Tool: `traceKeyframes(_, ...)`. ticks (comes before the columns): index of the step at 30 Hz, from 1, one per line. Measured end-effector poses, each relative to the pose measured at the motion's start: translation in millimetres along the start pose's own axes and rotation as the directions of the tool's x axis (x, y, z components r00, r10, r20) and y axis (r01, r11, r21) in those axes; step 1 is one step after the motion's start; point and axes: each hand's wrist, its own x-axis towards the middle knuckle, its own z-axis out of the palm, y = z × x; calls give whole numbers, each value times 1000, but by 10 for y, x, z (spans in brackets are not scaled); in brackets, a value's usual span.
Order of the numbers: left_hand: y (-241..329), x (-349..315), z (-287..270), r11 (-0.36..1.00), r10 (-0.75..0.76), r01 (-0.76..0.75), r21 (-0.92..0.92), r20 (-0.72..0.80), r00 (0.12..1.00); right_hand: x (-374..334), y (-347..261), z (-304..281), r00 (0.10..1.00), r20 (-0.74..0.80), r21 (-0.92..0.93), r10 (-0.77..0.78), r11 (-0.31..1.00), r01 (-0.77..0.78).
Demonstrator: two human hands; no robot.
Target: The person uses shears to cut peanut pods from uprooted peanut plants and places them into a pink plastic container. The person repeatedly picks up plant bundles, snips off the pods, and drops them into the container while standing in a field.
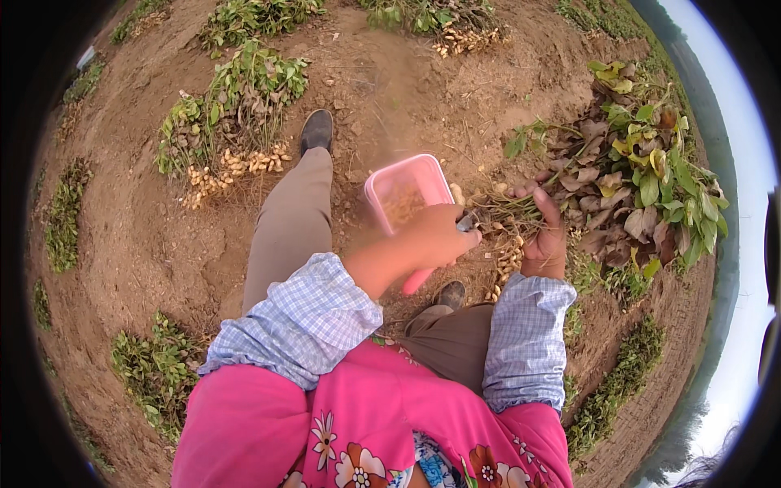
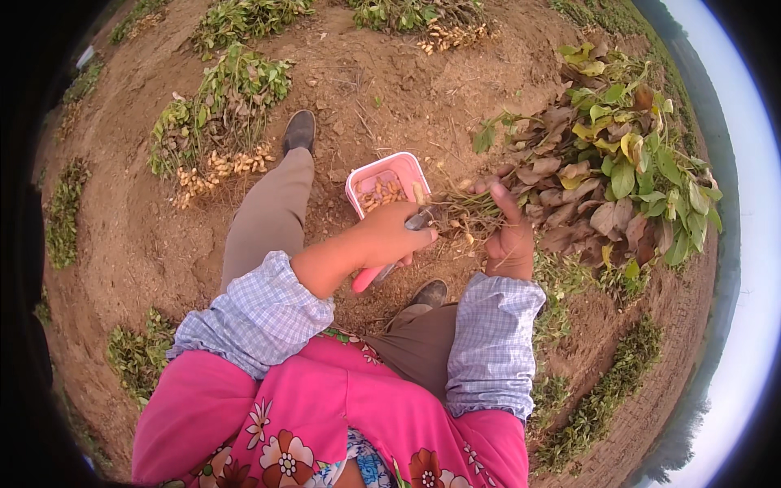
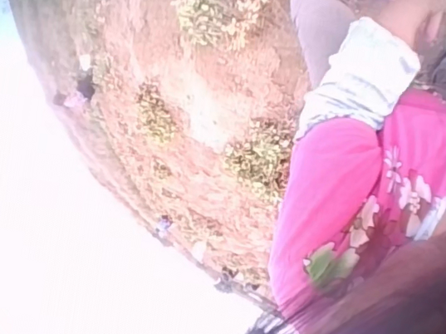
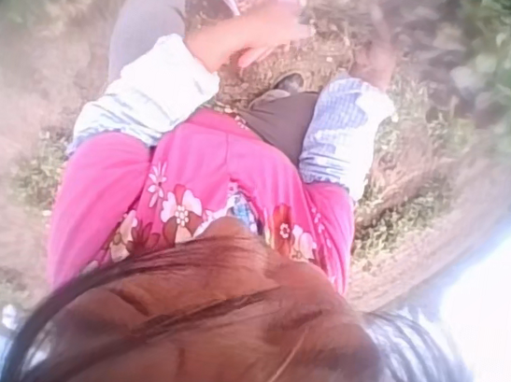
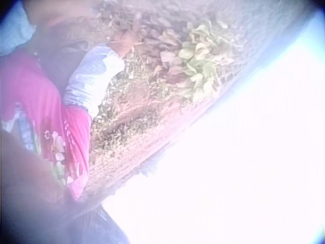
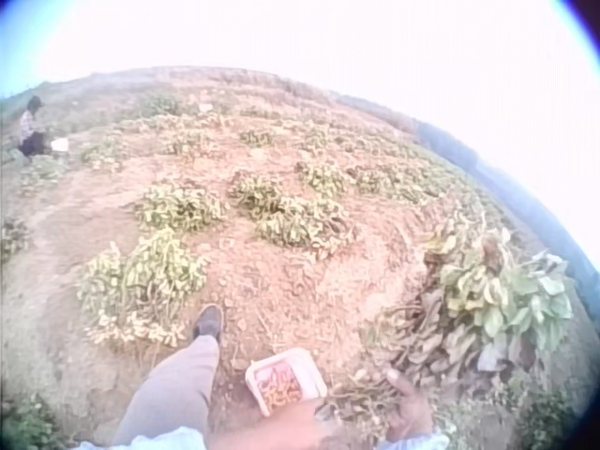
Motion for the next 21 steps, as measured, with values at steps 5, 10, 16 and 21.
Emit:
traceKeyframes(5,84,49,-38,989,-72,78,-126,51,996,-11,-6,15,997,-70,-20,29,999,-30)
traceKeyframes(10,-128,237,58,810,286,-144,568,-168,943,47,70,-73,998,-53,-186,-27,982,16)
traceKeyframes(16,-62,316,0,990,-123,119,-73,-54,991,138,196,-43,968,-253,-183,12,981,-60)
traceKeyframes(21,-127,393,19,976,-151,131,-174,-112,982,267,351,-203,978,-206,-222,-13,974,-34)
